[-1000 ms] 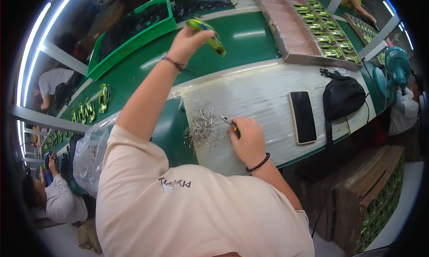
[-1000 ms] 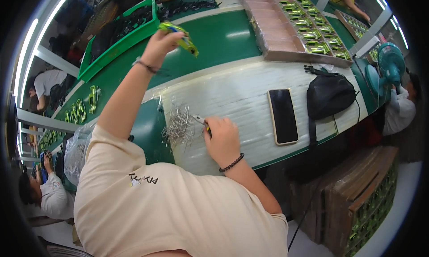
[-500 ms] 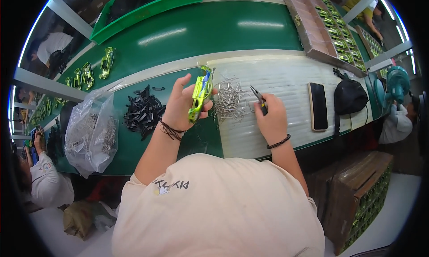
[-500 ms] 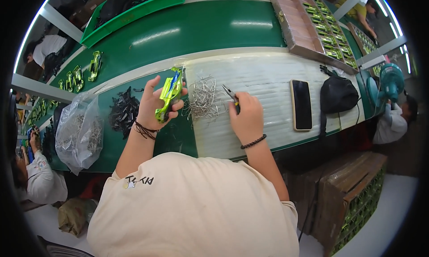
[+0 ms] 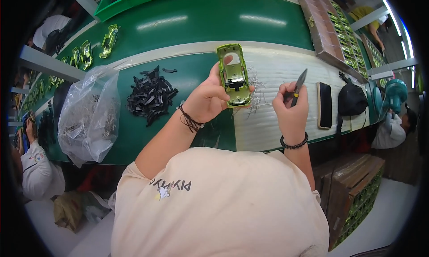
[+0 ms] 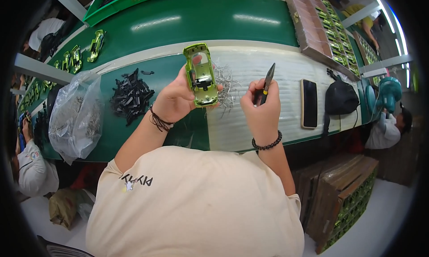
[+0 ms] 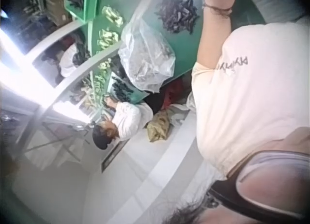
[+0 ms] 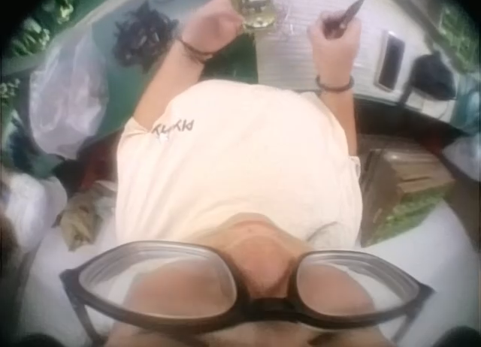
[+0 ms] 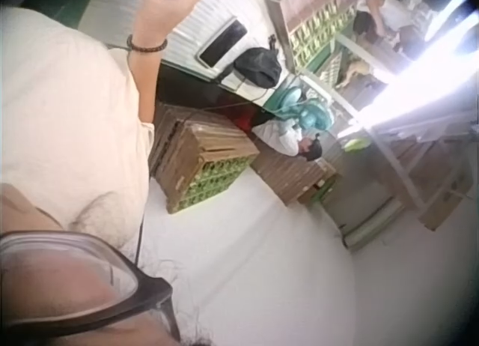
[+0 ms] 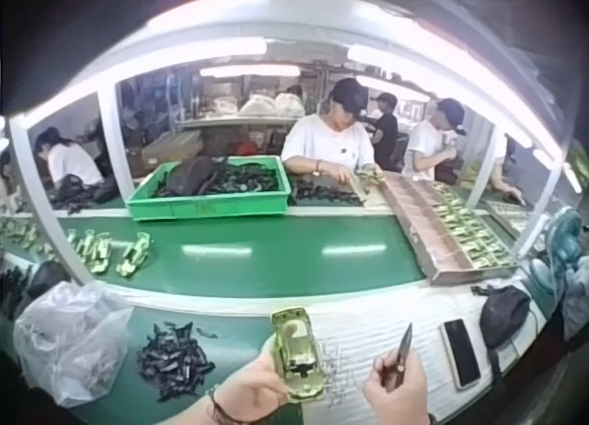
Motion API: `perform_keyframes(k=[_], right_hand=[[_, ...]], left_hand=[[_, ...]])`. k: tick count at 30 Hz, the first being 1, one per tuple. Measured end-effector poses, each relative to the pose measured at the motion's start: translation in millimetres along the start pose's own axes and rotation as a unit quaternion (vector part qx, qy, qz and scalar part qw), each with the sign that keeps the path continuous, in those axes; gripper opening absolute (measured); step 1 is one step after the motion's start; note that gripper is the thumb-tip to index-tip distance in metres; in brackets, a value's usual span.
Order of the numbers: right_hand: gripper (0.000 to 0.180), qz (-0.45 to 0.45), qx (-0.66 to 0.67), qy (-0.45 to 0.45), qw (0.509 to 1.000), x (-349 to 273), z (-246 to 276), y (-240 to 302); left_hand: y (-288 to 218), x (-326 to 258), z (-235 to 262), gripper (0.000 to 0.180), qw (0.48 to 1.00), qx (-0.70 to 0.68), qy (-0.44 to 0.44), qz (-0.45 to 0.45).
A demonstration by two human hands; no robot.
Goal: The person assembles small plastic toy cars by fitting plastic chassis, metal axles, and black gears into toy car shells using pliers.
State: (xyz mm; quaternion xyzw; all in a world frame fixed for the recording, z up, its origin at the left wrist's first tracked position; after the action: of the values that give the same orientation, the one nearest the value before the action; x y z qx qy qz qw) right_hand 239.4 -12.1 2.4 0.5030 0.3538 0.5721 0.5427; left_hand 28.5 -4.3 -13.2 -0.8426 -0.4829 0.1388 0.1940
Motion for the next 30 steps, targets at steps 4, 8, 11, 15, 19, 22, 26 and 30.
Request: perform_keyframes(k=[4, 8, 11, 15, 19, 22, 26, 30], right_hand=[[0.03, 0.025, 0.121, 0.057, 0.991, -15, -24, 29], [0.028, 0.104, 0.003, 0.13, 0.986, -22, -43, 32], [0.027, 0.15, -0.012, 0.142, 0.978, -22, -45, 26], [0.03, 0.156, -0.018, 0.169, 0.973, -20, -44, 29], [0.025, 0.1, 0.017, 0.154, 0.983, -17, -44, 20], [0.025, 0.115, 0.004, 0.161, 0.98, -15, -45, 20], [0.025, 0.106, 0.021, 0.171, 0.979, -15, -48, 20], [0.026, 0.11, 0.04, 0.164, 0.98, -14, -50, 23]], left_hand=[[5, 4, 3, 0.102, 0.999, 0.022, 0.016, -0.032], [2, 3, -3, 0.105, 0.996, 0.059, 0.022, -0.059], [0, 3, 0, 0.105, 0.991, 0.104, 0.007, -0.084], [-3, 3, -1, 0.104, 0.991, 0.103, 0.013, -0.082], [0, 2, 1, 0.104, 0.985, 0.151, 0.01, -0.086], [-1, 5, 3, 0.103, 0.984, 0.153, 0.021, -0.093], [-2, 3, 1, 0.101, 0.982, 0.164, 0.011, -0.091], [-4, 4, 3, 0.099, 0.982, 0.167, 0.011, -0.093]])
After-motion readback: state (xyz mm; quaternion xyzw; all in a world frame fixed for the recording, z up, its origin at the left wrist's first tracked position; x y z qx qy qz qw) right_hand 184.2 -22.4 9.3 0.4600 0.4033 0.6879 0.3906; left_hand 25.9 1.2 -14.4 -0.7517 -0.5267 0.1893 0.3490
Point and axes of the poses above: each hand's wrist, its own x-axis towards the middle knuckle, its own z-axis out of the back of the hand, y = z × x, the point moved 3 cm from there along x, towards the middle knuckle, and after that the axes turned 3 degrees about -x, right-handed, at the moved point
